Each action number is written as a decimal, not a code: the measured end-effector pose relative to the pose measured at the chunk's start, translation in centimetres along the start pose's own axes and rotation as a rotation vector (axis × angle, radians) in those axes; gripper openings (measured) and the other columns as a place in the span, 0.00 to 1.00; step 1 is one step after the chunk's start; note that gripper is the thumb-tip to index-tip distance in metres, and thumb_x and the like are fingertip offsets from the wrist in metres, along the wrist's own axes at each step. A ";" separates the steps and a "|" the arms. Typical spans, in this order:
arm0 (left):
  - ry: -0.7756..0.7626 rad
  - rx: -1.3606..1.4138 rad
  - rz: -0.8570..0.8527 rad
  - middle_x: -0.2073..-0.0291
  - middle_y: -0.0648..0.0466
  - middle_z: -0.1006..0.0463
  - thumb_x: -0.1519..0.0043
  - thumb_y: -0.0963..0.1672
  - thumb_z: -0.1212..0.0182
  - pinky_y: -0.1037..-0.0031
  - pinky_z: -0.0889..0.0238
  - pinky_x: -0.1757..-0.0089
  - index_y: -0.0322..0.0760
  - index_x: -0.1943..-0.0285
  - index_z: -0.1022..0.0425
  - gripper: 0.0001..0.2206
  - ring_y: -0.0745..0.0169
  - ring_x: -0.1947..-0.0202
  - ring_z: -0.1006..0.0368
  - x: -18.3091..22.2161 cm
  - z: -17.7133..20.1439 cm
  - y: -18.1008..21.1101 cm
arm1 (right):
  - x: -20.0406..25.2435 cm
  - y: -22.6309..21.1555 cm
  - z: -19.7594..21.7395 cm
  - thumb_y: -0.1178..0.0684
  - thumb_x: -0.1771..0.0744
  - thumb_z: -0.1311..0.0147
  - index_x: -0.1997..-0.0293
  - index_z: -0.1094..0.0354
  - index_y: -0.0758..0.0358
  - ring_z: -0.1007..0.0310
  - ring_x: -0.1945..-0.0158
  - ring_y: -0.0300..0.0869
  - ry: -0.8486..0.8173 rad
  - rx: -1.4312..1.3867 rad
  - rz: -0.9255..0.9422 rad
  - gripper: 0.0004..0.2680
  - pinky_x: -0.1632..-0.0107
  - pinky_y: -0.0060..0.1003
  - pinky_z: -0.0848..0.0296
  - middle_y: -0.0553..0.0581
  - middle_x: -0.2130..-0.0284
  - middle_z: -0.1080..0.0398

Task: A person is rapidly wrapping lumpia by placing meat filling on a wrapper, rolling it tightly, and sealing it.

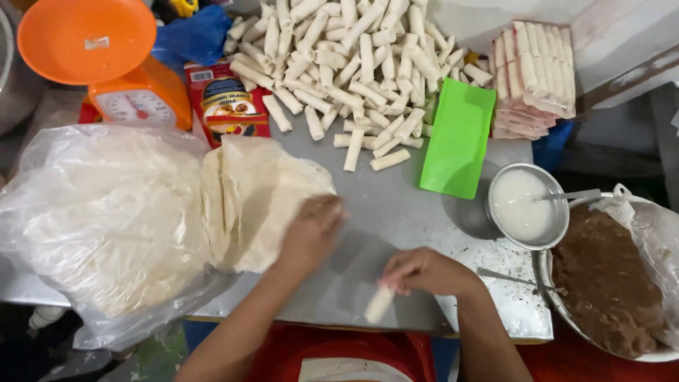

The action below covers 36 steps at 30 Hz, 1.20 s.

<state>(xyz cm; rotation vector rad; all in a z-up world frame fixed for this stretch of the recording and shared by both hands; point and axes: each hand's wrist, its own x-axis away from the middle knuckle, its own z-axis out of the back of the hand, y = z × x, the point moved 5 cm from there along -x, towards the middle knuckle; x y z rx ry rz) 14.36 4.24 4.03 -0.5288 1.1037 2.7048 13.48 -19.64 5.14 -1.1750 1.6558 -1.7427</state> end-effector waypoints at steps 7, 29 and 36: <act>0.164 -1.012 0.283 0.30 0.46 0.30 0.42 0.55 0.31 0.37 0.67 0.33 0.42 0.42 0.18 0.24 0.43 0.24 0.46 2.6 13.0 -4.0 | -0.4 -7.6 1.7 0.72 0.37 0.48 0.34 0.40 0.77 0.29 0.37 0.58 0.571 -0.148 0.520 0.22 0.36 0.52 0.29 0.76 0.40 0.32; -0.910 0.487 0.460 0.66 0.64 0.13 0.33 0.50 0.43 0.81 0.33 0.62 0.47 0.52 0.16 0.11 0.76 0.73 0.24 9.2 5.4 6.3 | 2.3 -1.8 -0.1 0.59 0.42 0.46 0.56 0.25 0.52 0.29 0.47 0.52 0.883 1.738 0.150 0.13 0.56 0.54 0.32 0.52 0.49 0.28; -0.383 0.168 0.374 0.61 0.51 0.15 0.36 0.47 0.46 0.59 0.32 0.58 0.43 0.46 0.22 0.13 0.46 0.61 0.20 5.0 -0.5 0.1 | -1.1 2.2 -8.1 0.51 0.35 0.42 0.53 0.32 0.58 0.36 0.51 0.53 0.549 1.229 0.153 0.09 0.53 0.48 0.34 0.57 0.51 0.35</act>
